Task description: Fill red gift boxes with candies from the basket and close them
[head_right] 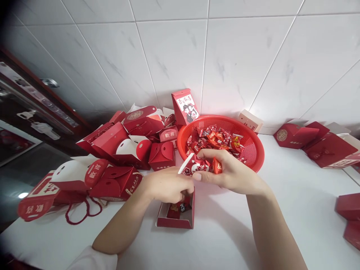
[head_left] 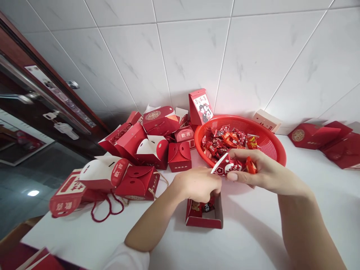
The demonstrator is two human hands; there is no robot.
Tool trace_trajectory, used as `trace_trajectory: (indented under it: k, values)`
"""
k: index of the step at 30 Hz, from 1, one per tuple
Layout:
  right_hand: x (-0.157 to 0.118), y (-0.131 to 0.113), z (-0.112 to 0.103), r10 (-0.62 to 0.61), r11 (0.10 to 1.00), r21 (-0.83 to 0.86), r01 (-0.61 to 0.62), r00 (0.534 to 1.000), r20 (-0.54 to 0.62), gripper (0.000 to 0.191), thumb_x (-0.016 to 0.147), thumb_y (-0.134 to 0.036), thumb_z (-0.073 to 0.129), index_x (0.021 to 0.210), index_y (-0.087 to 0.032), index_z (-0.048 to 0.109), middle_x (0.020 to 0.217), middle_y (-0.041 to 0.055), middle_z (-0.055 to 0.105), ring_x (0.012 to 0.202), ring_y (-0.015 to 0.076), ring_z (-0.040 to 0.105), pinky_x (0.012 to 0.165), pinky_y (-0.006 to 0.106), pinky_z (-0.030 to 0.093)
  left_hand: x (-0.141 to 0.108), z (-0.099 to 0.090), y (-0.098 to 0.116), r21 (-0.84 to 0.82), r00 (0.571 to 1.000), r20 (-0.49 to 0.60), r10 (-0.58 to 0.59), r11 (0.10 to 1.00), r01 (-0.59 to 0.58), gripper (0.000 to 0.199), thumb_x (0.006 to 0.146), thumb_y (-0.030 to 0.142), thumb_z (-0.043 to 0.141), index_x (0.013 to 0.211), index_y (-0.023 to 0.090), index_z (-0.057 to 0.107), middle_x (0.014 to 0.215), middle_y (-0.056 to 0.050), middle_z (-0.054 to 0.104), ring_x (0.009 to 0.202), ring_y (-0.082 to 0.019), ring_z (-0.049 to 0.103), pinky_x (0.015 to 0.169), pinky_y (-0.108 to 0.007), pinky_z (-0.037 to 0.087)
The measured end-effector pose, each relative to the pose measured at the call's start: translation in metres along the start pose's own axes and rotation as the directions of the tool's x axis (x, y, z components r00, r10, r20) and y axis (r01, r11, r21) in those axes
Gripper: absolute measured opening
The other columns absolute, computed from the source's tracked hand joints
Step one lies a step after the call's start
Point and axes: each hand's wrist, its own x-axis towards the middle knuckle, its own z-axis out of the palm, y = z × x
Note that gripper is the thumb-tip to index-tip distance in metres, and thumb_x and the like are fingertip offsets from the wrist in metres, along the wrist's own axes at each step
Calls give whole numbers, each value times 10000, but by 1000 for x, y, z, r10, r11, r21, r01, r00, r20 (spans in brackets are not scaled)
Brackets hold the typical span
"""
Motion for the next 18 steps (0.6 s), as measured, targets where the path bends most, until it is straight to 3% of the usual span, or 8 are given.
trace_trajectory:
  k: [3, 6, 10, 14, 18]
  values:
    - [0, -1, 0, -46, 996, -78, 44, 999, -15, 388, 814, -486, 787, 1058, -193, 714, 728, -14, 606, 528, 101, 474, 455, 222, 412, 6, 4, 3, 7, 990, 92, -111, 994, 111, 232, 653, 61, 585, 794, 226, 666, 768, -23, 674, 651, -202, 571, 442, -275, 294]
    - [-1, -2, -1, -96, 985, -149, 91, 995, -31, 382, 847, -497, 745, 1095, -206, 735, 831, 16, 680, 655, 151, 591, 594, 260, 509, 7, 5, 1, 7, 983, 88, -163, 987, 164, 272, 708, 82, 580, 911, 226, 690, 903, -41, 707, 732, -220, 613, 455, -268, 316]
    - [-1, -5, 0, -126, 978, -165, 127, 992, 15, 368, 871, -520, 691, 1082, -226, 755, 891, 37, 711, 734, 187, 637, 668, 303, 541, -5, -2, -12, -121, 996, -83, -36, 992, 26, 202, 824, 83, 551, 915, 210, 679, 972, -14, 716, 840, -179, 631, 601, -239, 409]
    - [0, -3, 0, -89, 977, -191, 99, 994, 58, 344, 884, -486, 674, 1102, -232, 752, 822, 16, 677, 646, 151, 574, 629, 290, 513, -24, -15, -26, -197, 983, -186, -4, 980, -33, 138, 884, 145, 578, 783, 160, 670, 698, 12, 652, 605, -125, 548, 549, -239, 375]
    - [0, 2, 1, -17, 970, -240, 43, 994, 111, 402, 887, -525, 664, 1158, -237, 732, 832, 17, 667, 678, 161, 561, 613, 288, 489, -40, -21, -33, -363, 933, -357, 55, 912, -193, 273, 937, 108, 516, 1049, 171, 757, 887, -7, 765, 738, -118, 655, 694, -218, 472]
